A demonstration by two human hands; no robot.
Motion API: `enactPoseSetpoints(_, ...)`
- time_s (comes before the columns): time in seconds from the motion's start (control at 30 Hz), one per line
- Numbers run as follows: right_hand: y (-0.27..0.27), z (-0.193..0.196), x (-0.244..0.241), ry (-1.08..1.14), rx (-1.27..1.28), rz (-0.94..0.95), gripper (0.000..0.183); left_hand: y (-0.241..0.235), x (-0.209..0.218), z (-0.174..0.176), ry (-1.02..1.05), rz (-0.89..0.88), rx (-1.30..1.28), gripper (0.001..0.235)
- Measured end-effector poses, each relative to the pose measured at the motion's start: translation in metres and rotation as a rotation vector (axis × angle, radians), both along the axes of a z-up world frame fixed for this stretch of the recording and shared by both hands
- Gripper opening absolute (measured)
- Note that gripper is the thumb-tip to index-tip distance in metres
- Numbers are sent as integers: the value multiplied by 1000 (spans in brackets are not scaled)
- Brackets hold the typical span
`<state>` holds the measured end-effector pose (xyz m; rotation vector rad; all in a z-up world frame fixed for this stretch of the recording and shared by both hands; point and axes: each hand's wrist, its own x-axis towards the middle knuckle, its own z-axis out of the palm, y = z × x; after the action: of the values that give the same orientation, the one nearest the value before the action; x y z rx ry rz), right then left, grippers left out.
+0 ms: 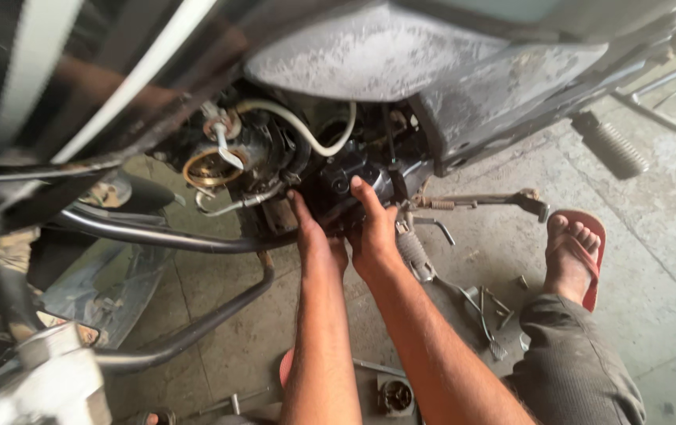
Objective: The person removes the engine cover of a motorcycle using a wrench and their hands. They loosen bolts, detach the cover, and set it aside to expose the internal engine components.
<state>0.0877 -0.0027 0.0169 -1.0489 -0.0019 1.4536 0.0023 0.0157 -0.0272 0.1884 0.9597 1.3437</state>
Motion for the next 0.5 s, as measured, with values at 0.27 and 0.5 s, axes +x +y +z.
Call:
enactPoseSetpoints(0.27, 2, -2, -2, -62, -14, -15, 108, 1, -2, 1, 25, -18, 12, 82)
enactPoseSetpoints(0.5, 1, 13, -2, -48, -45, -19, 105, -1, 1, 8, 39, 5, -77, 79)
